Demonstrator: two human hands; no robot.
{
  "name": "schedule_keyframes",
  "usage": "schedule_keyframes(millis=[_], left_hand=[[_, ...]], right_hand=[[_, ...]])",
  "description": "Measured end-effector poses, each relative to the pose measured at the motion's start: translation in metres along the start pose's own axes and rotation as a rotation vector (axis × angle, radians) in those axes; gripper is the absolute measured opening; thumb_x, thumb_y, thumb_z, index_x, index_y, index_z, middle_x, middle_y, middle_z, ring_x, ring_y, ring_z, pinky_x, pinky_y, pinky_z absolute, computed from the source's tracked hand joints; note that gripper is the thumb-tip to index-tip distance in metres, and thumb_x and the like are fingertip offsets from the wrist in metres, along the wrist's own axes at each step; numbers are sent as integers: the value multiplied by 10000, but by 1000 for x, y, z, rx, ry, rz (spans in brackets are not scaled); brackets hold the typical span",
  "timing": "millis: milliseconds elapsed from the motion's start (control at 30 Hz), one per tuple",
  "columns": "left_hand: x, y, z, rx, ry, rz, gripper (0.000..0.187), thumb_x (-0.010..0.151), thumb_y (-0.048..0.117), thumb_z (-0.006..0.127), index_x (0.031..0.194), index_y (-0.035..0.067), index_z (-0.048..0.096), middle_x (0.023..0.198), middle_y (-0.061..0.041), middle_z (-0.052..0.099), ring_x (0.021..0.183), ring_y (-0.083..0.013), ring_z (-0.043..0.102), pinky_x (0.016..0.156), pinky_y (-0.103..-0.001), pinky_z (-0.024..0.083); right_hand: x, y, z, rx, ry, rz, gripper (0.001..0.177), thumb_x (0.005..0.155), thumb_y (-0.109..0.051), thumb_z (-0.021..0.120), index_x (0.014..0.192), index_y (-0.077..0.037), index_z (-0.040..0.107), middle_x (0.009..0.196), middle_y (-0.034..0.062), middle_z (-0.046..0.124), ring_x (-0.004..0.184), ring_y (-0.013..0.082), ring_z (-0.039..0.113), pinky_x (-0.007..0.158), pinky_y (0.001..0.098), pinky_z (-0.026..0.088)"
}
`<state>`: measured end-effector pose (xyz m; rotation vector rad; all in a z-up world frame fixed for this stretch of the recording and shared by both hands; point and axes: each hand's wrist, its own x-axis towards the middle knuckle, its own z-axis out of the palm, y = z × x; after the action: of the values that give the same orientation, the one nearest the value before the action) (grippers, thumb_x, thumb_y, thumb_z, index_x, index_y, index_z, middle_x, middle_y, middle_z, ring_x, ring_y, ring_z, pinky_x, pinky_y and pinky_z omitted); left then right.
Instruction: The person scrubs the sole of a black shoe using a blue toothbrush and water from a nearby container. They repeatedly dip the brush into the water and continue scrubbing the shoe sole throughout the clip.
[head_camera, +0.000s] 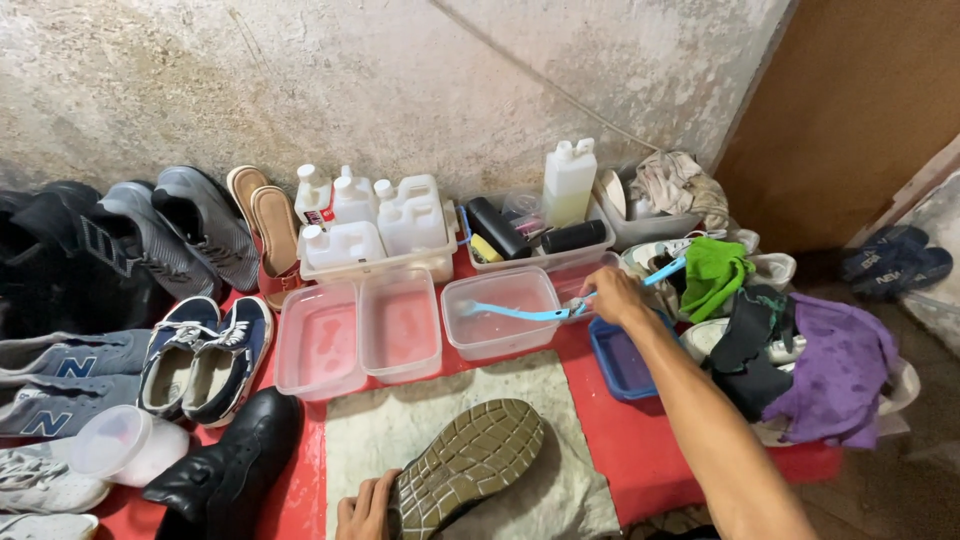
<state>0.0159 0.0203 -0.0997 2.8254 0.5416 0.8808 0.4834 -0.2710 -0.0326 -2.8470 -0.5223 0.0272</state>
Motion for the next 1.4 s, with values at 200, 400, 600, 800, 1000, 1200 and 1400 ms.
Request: schedule_keyframes(millis=[200,400,600,800,1000,1200,1400], left_hand=[[-2,-4,-1,-31,-114,-49,667,694,85,607,1277,408,623,1072,217,655,714,-213,468,667,-242,468],[7,15,-24,-63,-118,-105,987,507,981,632,1303,397,620,1066,186,647,723,-214,485,680,-275,474],[3,-11,-8,-143,-463,-121,1234,388,808,932,1445,372,466,1273,144,585,877,-262,541,823,-408,531],[40,38,-94,-331,-478,-85,1060,550,390,985,1440,160,456,1260,-49,572,993,-330,518,882,-463,498],[36,29,-108,-525,-449,-81,1079,559,234,919,1477,108,366,1315,-150,418,1137,-365,512,972,-451,470],[21,21,-107,-687,-265,-35,946,612,196,920,1413,63,434,1306,-151,484,1131,-344,551,897,-431,514],[4,15,-94,-706,-120,-62,969,597,288,923,1419,68,459,1248,-155,589,1074,-338,626,850,-420,523]], right_hand=[[1,-3,-19,67,-72,25,189,778,-140,874,919,-260,836,1065,85,777,1014,298,731,888,433,557],[-8,-14,-39,78,-161,33,173,841,-99,826,960,-224,829,1056,84,781,1026,275,724,841,465,552],[3,7,-42,105,141,-137,250,834,-51,769,1022,-215,779,1072,128,681,964,341,716,895,422,543],[-121,-86,-106,359,257,-461,351,1016,-184,570,1334,-83,679,1094,150,589,1075,334,622,995,415,445],[-282,-193,-51,583,-32,-283,400,933,-319,645,1261,-99,708,1083,62,731,889,167,668,662,283,558],[-338,-243,-12,693,12,-256,457,910,-261,678,1343,-116,672,1350,74,714,1229,204,685,997,346,535],[-348,-261,-10,612,25,-136,476,916,-314,664,1367,-162,682,1086,30,804,691,127,620,681,318,514]])
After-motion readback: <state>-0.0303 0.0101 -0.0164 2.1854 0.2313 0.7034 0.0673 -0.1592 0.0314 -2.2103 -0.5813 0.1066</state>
